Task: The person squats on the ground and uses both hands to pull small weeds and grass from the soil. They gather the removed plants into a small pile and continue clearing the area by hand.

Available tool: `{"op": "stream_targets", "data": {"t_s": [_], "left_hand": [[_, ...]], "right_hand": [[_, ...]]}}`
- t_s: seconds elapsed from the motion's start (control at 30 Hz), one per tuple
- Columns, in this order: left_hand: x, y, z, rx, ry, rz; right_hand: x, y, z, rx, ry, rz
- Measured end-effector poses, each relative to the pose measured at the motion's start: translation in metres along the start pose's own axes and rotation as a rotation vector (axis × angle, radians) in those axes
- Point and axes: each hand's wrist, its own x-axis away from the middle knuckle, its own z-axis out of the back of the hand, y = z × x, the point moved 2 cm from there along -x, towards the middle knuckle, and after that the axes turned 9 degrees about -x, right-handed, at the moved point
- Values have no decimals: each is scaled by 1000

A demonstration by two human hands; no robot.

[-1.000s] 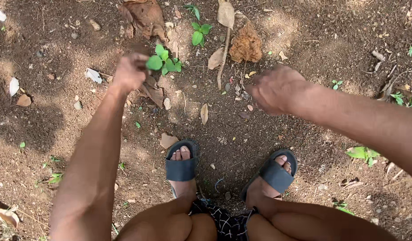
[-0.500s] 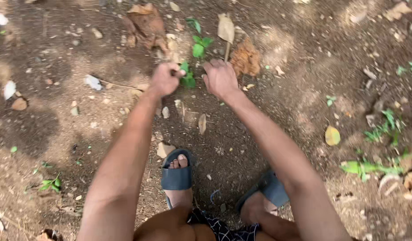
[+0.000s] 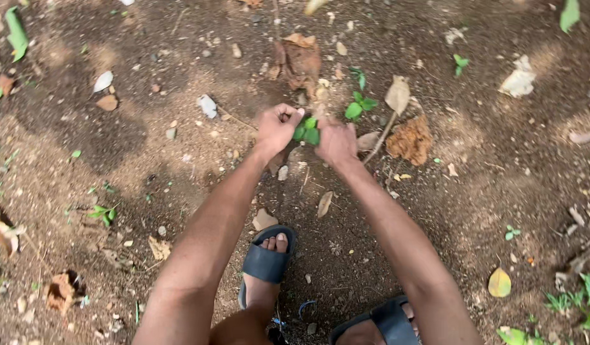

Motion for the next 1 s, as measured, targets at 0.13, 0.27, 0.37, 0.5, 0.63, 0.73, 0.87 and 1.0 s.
{"op": "stream_targets", "data": {"t_s": [0.13,0.27,0.37,0.5,0.63,0.73,0.87,1.0], "left_hand": [[11,-26,55,10,155,126],[37,-65,108,21,228,239],[57,-77,140,24,282,286],[62,-142,170,-47,293,447],[75,-186,185,-23,333,501],[98,-179,197,33,372,286],[137,-181,217,139,423,311],[155,-201,253,116,488,332]], "right_hand": [[-7,-13,48,12,-215,23],[-16,-24,121,-15,-331,-7],[-33,-31,161,-97,-271,39],[-33,-77,176,-212,-202,142],[-50,-129,104,-192,-216,291],[-41,-195,83,-160,-201,468],[-53,-234,31,58,-197,544],[-86,-232,7,24,-178,442]]}}
